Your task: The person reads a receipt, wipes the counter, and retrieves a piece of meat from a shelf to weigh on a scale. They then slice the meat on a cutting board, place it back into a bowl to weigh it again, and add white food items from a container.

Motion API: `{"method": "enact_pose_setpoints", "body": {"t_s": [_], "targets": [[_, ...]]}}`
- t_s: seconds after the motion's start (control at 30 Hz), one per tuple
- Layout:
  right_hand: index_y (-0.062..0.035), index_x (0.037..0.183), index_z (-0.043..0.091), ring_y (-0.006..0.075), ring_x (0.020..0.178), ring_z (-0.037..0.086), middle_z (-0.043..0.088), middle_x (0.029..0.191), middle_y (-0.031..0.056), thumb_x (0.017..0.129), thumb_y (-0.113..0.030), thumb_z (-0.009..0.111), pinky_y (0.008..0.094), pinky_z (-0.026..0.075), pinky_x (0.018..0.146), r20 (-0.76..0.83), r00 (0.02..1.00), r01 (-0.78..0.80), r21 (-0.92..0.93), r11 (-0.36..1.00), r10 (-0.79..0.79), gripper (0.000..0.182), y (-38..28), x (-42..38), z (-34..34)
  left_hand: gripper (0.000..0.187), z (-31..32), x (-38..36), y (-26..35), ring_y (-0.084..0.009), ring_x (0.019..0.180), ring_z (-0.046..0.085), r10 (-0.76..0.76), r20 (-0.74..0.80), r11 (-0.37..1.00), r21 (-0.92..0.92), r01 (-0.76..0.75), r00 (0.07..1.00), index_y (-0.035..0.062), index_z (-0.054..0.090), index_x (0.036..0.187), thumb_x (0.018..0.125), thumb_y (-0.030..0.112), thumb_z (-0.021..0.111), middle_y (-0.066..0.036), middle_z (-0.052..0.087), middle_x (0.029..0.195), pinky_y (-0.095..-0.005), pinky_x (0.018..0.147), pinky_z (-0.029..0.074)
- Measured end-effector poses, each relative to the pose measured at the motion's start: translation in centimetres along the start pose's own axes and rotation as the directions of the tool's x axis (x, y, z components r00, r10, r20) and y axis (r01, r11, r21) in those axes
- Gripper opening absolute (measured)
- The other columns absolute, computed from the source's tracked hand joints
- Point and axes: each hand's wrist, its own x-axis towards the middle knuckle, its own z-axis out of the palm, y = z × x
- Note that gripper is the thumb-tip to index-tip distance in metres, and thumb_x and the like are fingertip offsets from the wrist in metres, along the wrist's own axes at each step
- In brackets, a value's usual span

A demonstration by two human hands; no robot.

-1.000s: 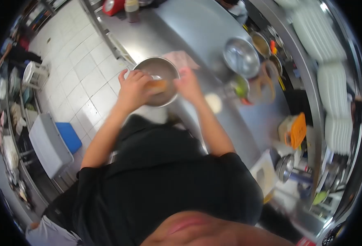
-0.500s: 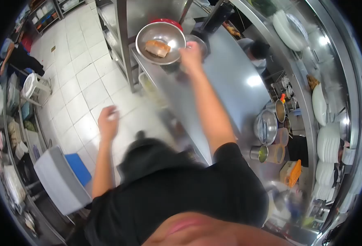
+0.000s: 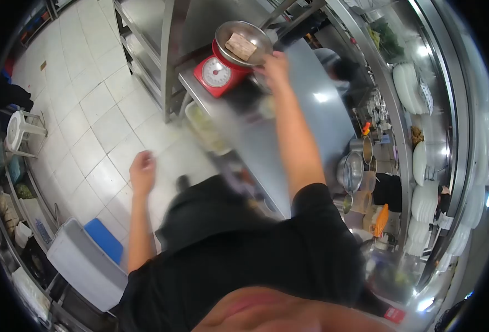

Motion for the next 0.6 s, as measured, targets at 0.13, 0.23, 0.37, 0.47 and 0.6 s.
{"method": "enact_pose_setpoints", "body": {"t_s": [0.13,0.23,0.37,0.47,0.6], "targets": [[0.0062,0.107,0.040,0.0215,0.063,0.060,0.054,0.087,0.0154,0.080,-0.002,0.056,0.0362,0.058,0.053,-0.029,0.999,-0.018,-0.008,1.000,0.018,0.032,-0.3,-0.3,0.0,0.017,-0.5,1.1,-0.7,-0.0118,0.075,0.057,-0.004,0.032,1.000,-0.004,0.004,0.999,0.0003,0.059,0.101,0.086,0.008,0.058,-0.006,0.062,0.086,-0.0256,0.071,0.048],[0.0042,0.103,0.044,0.0186,0.053,0.057,0.055,0.077,0.0115,0.081,-0.008,0.057,0.0325,0.055,0.048,-0.071,0.997,-0.040,-0.111,0.993,0.032,0.028,-1.3,-1.2,0.3,0.020,-0.9,1.8,-0.8,-0.0169,0.081,0.061,-0.056,0.036,0.998,-0.006,0.057,0.998,0.0049,0.061,0.103,0.084,0.008,0.059,-0.009,0.065,0.090,-0.0291,0.073,0.049],[0.0010,0.098,0.050,0.0159,0.046,0.054,0.054,0.066,0.0071,0.080,-0.021,0.061,0.0284,0.049,0.042,-0.067,0.994,-0.098,-0.155,0.983,0.089,0.031,-0.8,-0.6,-0.3,0.020,-1.1,1.7,-1.6,-0.0169,0.081,0.061,-0.088,0.057,0.995,-0.047,0.091,0.994,0.0047,0.061,0.104,0.084,0.008,0.059,-0.009,0.065,0.092,-0.0293,0.074,0.049],[-0.0002,0.096,0.052,0.0142,0.045,0.050,0.051,0.063,0.0050,0.078,-0.026,0.064,0.0273,0.045,0.039,-0.099,0.991,-0.110,-0.189,0.976,0.093,0.034,-1.2,-0.7,-0.7,0.019,-1.1,1.3,-2.1,-0.0121,0.076,0.058,-0.071,0.038,0.997,-0.018,0.072,0.997,0.0007,0.059,0.103,0.088,0.012,0.058,-0.006,0.062,0.086,-0.0257,0.071,0.048],[-0.0011,0.092,0.053,0.0122,0.042,0.044,0.047,0.060,0.0024,0.077,-0.029,0.066,0.0266,0.040,0.035,-0.096,0.991,-0.109,-0.234,0.966,0.089,0.034,-1.8,-0.6,-1.3,0.017,-1.1,0.6,-3.3,-0.0118,0.075,0.058,-0.094,0.027,0.994,-0.045,0.095,0.995,-0.0005,0.059,0.099,0.088,0.013,0.059,-0.006,0.062,0.083,-0.0253,0.069,0.047]]}}
